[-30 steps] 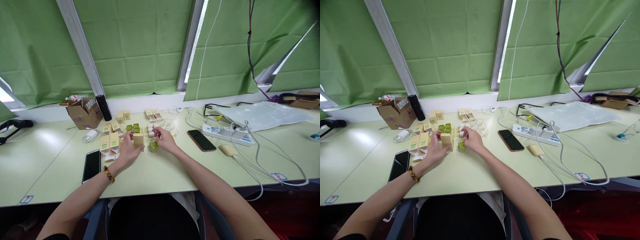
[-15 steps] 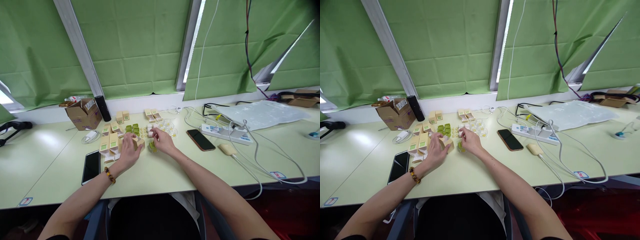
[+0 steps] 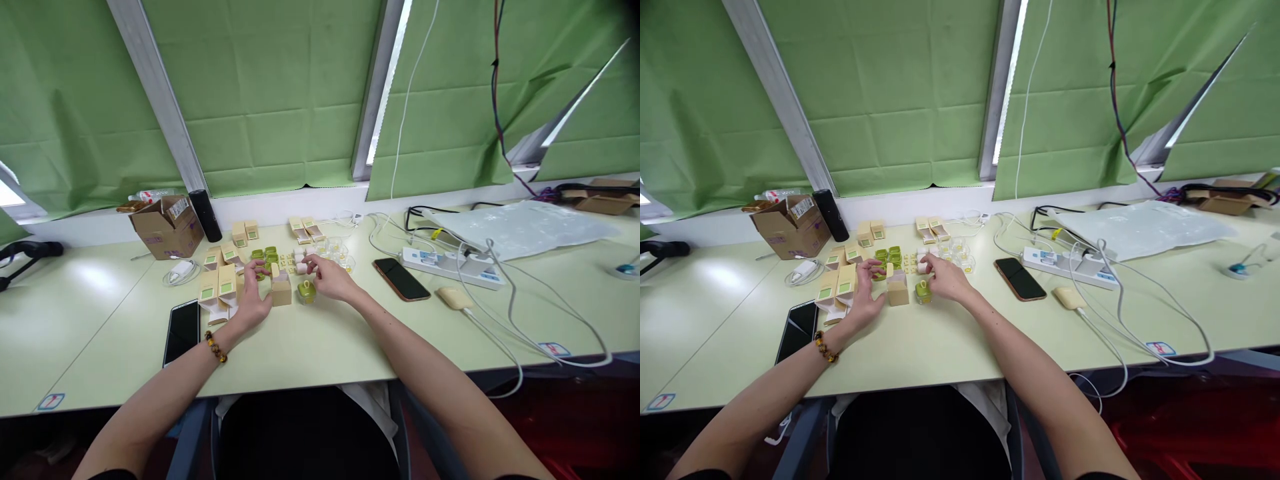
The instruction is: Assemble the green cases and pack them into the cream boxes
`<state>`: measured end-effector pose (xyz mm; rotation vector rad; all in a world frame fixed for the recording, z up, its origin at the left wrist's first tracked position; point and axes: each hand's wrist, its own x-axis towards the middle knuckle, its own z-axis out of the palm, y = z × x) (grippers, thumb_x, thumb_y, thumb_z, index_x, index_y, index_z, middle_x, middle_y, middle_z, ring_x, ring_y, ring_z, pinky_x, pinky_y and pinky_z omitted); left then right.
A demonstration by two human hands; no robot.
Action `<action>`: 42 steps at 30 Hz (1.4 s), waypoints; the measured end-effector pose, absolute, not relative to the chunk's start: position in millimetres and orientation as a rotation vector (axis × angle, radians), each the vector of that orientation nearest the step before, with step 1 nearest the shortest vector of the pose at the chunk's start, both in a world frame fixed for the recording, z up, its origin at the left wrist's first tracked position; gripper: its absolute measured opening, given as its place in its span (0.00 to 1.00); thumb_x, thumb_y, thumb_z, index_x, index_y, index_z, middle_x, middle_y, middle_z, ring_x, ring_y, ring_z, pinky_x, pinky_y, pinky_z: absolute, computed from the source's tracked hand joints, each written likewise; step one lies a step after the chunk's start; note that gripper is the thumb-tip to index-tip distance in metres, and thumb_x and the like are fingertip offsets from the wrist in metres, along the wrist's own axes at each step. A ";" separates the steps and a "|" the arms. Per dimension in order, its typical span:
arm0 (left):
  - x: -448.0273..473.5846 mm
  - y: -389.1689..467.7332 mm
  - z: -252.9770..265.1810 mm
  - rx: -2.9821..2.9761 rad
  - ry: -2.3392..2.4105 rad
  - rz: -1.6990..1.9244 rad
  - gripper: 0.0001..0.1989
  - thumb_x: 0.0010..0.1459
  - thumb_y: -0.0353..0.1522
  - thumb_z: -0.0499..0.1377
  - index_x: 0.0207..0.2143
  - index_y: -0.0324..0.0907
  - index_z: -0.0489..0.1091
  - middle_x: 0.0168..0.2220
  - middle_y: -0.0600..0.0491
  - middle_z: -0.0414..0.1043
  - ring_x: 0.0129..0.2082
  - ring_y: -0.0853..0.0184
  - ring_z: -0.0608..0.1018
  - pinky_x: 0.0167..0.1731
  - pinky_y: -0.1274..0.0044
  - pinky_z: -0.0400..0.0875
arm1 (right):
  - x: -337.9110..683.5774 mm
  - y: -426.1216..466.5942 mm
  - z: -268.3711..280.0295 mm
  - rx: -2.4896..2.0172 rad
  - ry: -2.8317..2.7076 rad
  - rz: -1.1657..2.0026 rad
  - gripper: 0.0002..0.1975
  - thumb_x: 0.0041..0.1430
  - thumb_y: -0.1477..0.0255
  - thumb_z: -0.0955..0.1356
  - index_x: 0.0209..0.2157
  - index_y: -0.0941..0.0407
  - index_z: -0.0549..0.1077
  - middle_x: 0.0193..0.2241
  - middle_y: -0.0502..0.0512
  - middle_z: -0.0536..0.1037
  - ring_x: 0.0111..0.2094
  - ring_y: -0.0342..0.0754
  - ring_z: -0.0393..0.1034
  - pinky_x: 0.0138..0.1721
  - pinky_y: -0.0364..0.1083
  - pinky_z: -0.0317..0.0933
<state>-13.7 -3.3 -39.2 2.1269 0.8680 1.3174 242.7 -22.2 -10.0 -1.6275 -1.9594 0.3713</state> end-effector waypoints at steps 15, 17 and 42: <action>-9.3 -3.2 -43.2 2.195 1.097 1.403 0.31 0.59 0.33 0.65 0.61 0.47 0.54 0.59 0.42 0.62 0.51 0.59 0.75 0.57 0.59 0.70 | 265.7 -16.1 -9.0 -1.501 -2.221 0.806 0.36 0.48 0.85 0.69 0.60 0.52 0.69 0.53 0.57 0.79 0.37 0.47 0.75 0.38 0.44 0.65; -7.0 -6.9 -44.8 2.317 1.147 1.361 0.37 0.57 0.37 0.69 0.62 0.46 0.52 0.60 0.41 0.60 0.51 0.56 0.74 0.58 0.56 0.69 | 267.7 -15.8 -8.6 -1.464 -2.255 0.897 0.37 0.48 0.83 0.72 0.61 0.54 0.68 0.54 0.60 0.77 0.37 0.47 0.76 0.39 0.44 0.67; -12.6 -2.8 -34.0 2.321 1.026 1.230 0.13 0.70 0.35 0.55 0.52 0.46 0.75 0.60 0.43 0.67 0.65 0.53 0.69 0.65 0.56 0.66 | 254.7 -20.8 -4.4 -1.408 -2.225 0.757 0.21 0.49 0.75 0.78 0.46 0.55 0.77 0.43 0.54 0.81 0.40 0.50 0.76 0.44 0.47 0.67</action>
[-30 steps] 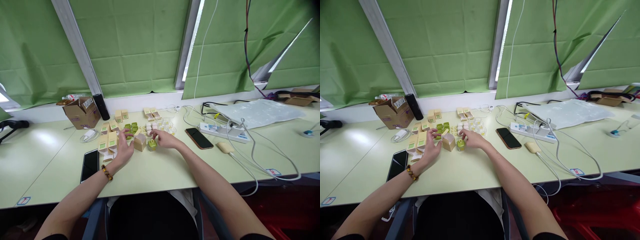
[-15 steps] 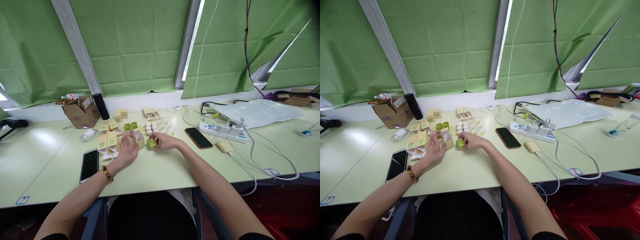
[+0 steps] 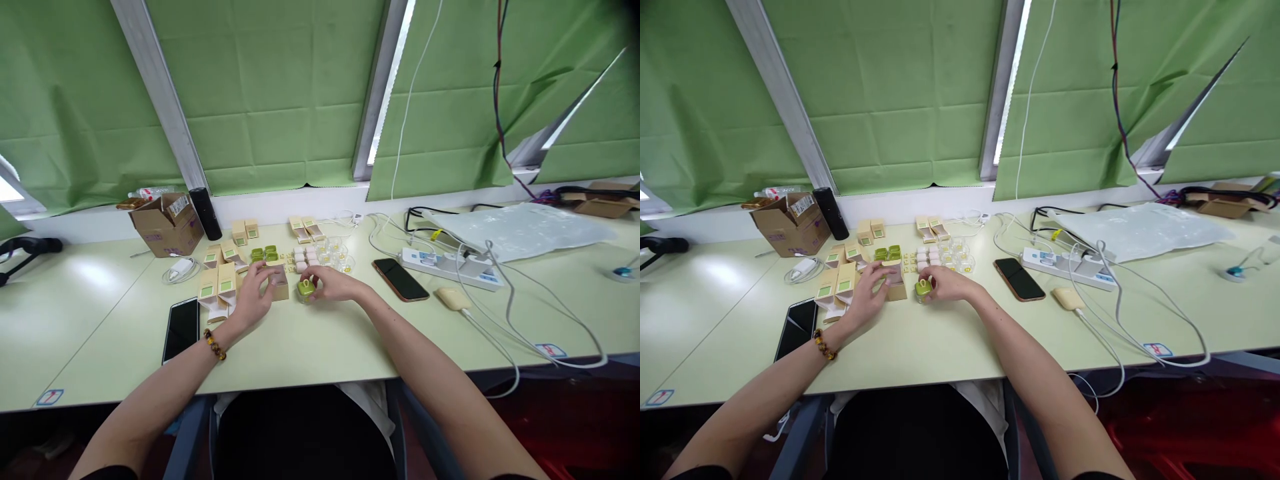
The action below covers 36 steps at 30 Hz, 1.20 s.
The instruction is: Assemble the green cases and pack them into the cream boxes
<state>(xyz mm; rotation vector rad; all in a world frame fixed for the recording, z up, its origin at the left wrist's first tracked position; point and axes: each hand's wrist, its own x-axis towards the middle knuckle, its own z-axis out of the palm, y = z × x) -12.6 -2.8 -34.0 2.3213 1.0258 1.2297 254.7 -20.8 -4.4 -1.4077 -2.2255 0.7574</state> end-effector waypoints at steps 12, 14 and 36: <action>-10.4 5.1 -38.9 2.104 1.067 1.334 0.14 0.69 0.38 0.58 0.51 0.43 0.77 0.54 0.44 0.79 0.51 0.59 0.79 0.47 0.68 0.75 | 256.9 -17.8 -2.3 -1.310 -1.980 0.541 0.19 0.54 0.69 0.76 0.49 0.55 0.79 0.45 0.57 0.81 0.41 0.51 0.75 0.38 0.47 0.68; -9.1 3.1 -38.0 2.120 1.053 1.335 0.13 0.68 0.39 0.59 0.49 0.43 0.77 0.52 0.45 0.79 0.51 0.58 0.79 0.47 0.67 0.75 | 253.8 -20.5 0.8 -1.228 -1.838 0.531 0.19 0.55 0.66 0.75 0.49 0.54 0.79 0.49 0.58 0.80 0.43 0.51 0.74 0.35 0.46 0.68; -6.7 0.9 -40.7 1.914 0.923 1.248 0.18 0.63 0.31 0.57 0.54 0.41 0.76 0.56 0.43 0.79 0.54 0.56 0.80 0.55 0.63 0.74 | 210.5 -40.3 -12.2 -0.956 -1.795 0.505 0.20 0.66 0.65 0.70 0.58 0.50 0.71 0.57 0.61 0.73 0.42 0.48 0.75 0.33 0.45 0.71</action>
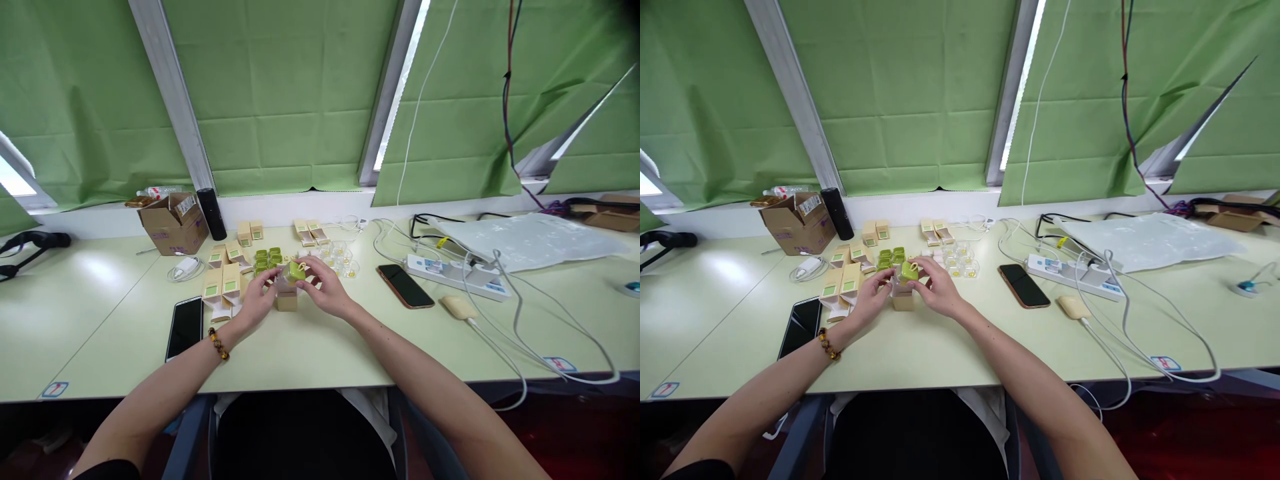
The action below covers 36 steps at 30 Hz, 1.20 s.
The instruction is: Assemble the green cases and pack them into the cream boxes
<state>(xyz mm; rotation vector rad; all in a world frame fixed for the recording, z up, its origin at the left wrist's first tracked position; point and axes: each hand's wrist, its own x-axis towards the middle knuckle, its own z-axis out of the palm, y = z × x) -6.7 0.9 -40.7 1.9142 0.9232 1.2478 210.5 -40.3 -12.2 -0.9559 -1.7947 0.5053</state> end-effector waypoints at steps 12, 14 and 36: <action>-6.4 1.4 -40.2 1.830 0.910 1.238 0.25 0.56 0.25 0.54 0.56 0.41 0.77 0.55 0.44 0.80 0.54 0.57 0.80 0.56 0.63 0.76 | 207.0 -44.4 -15.1 -1.096 -2.018 0.322 0.20 0.65 0.71 0.69 0.57 0.49 0.68 0.54 0.59 0.75 0.46 0.55 0.73 0.40 0.51 0.69; -5.6 1.0 -39.8 1.825 0.914 1.252 0.25 0.56 0.25 0.55 0.55 0.41 0.77 0.55 0.44 0.80 0.52 0.58 0.81 0.53 0.65 0.78 | 204.5 -45.3 -15.7 -1.124 -2.051 0.284 0.16 0.65 0.71 0.69 0.54 0.50 0.67 0.51 0.59 0.76 0.45 0.55 0.72 0.40 0.51 0.67; -1.8 -5.7 -32.7 1.606 0.890 1.125 0.31 0.53 0.28 0.57 0.61 0.35 0.73 0.35 0.50 0.73 0.30 0.69 0.71 0.27 0.77 0.77 | 188.2 -32.6 -40.8 -1.127 -1.720 0.395 0.02 0.64 0.73 0.70 0.37 0.51 0.77 0.45 0.58 0.66 0.51 0.56 0.66 0.40 0.50 0.72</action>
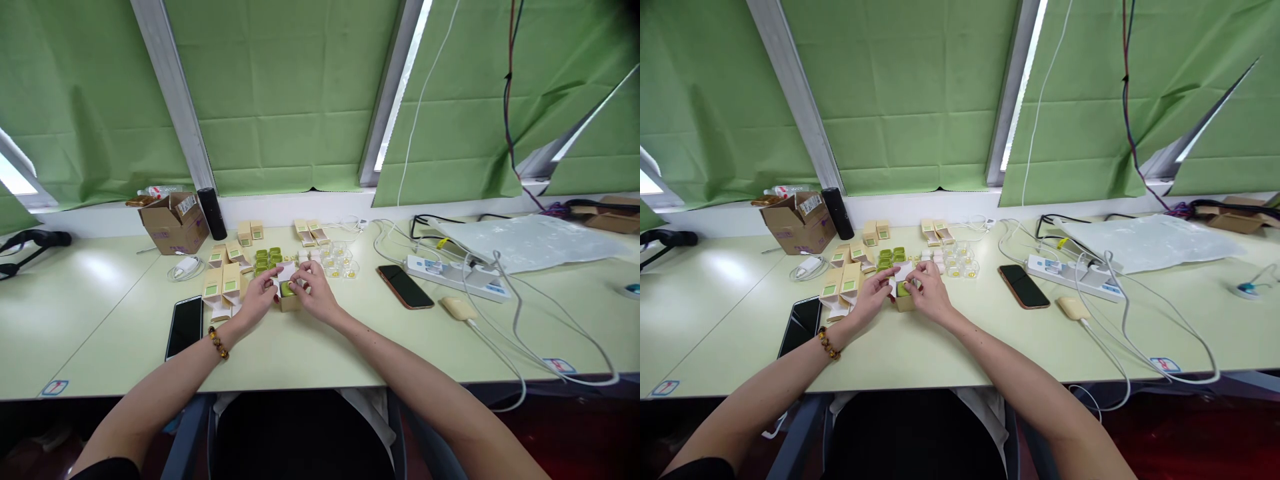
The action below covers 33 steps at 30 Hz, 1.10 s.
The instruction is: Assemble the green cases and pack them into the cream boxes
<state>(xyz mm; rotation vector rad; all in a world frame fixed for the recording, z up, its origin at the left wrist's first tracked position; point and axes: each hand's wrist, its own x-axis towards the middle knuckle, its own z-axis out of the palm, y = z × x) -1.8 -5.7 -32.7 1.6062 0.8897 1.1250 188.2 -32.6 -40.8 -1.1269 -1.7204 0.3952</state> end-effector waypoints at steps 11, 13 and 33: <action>-1.8 -7.5 -32.4 1.598 0.895 1.128 0.30 0.53 0.29 0.58 0.60 0.36 0.74 0.38 0.49 0.75 0.29 0.71 0.71 0.27 0.77 0.75 | 186.0 -28.5 -44.7 -1.163 -1.640 0.501 0.02 0.60 0.73 0.73 0.33 0.51 0.81 0.42 0.57 0.65 0.49 0.55 0.65 0.36 0.49 0.70; -2.4 -7.2 -32.7 1.600 0.896 1.126 0.30 0.54 0.29 0.58 0.60 0.37 0.74 0.38 0.49 0.75 0.28 0.71 0.71 0.27 0.77 0.75 | 185.9 -27.1 -46.0 -1.171 -1.626 0.515 0.02 0.59 0.73 0.74 0.33 0.51 0.81 0.41 0.56 0.65 0.48 0.55 0.65 0.36 0.49 0.70; -3.1 -5.1 -35.4 1.625 0.836 1.130 0.20 0.61 0.34 0.60 0.56 0.40 0.71 0.36 0.51 0.71 0.29 0.70 0.71 0.28 0.77 0.71 | 201.2 -18.9 -36.7 -1.045 -1.199 0.758 0.12 0.54 0.63 0.69 0.39 0.52 0.71 0.38 0.54 0.70 0.41 0.52 0.66 0.24 0.44 0.65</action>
